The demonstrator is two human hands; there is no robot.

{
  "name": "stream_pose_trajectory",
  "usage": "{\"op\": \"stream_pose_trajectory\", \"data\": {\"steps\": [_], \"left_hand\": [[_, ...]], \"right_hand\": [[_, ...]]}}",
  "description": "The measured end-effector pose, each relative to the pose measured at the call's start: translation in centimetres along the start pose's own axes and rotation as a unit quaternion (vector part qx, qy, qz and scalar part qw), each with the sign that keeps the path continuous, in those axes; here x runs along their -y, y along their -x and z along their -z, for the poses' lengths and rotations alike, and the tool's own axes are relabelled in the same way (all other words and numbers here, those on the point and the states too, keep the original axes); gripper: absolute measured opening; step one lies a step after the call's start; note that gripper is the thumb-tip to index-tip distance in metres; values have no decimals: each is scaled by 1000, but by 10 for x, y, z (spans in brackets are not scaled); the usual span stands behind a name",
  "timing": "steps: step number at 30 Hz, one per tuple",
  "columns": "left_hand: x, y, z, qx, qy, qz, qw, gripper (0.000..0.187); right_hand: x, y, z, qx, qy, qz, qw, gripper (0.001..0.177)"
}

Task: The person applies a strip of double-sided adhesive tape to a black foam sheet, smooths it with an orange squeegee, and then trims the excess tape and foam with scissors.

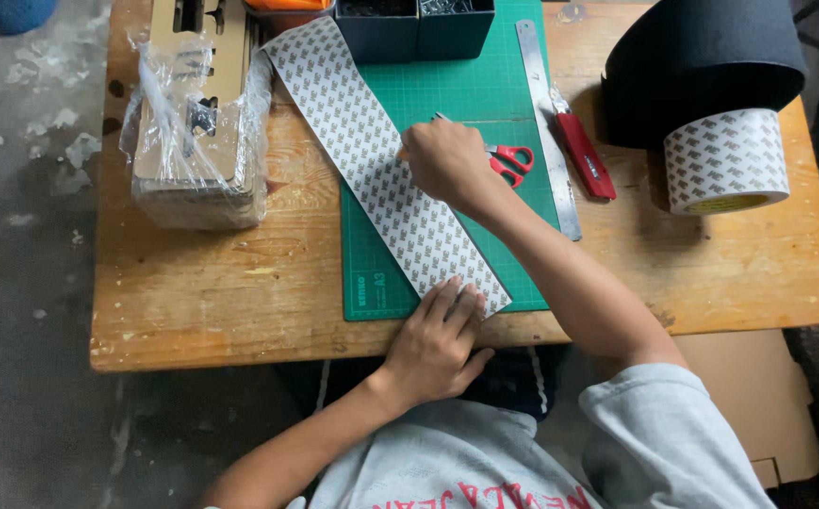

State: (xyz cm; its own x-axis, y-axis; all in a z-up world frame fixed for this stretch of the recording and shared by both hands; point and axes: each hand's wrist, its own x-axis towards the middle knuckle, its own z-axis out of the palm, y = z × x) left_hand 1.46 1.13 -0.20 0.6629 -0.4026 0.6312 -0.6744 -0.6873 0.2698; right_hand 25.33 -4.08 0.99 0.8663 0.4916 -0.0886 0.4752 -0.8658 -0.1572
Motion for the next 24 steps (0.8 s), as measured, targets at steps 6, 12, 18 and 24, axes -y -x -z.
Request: {"op": "stream_pose_trajectory", "data": {"steps": [6, 12, 18, 24], "left_hand": [[-1, -4, 9, 17, 16, 4, 1000, 59], [17, 9, 15, -15, 123, 47, 991, 36], [59, -41, 20, 59, -48, 39, 996, 56], [74, -20, 15, 144, -15, 24, 989, 52]], "right_hand": [[7, 0, 11, -28, -111, -9, 993, 16], [16, 68, 90, 44, -138, -19, 989, 22], [-20, 69, 97, 109, -93, 45, 989, 23], [-15, 77, 99, 167, -83, 90, 978, 25]]}}
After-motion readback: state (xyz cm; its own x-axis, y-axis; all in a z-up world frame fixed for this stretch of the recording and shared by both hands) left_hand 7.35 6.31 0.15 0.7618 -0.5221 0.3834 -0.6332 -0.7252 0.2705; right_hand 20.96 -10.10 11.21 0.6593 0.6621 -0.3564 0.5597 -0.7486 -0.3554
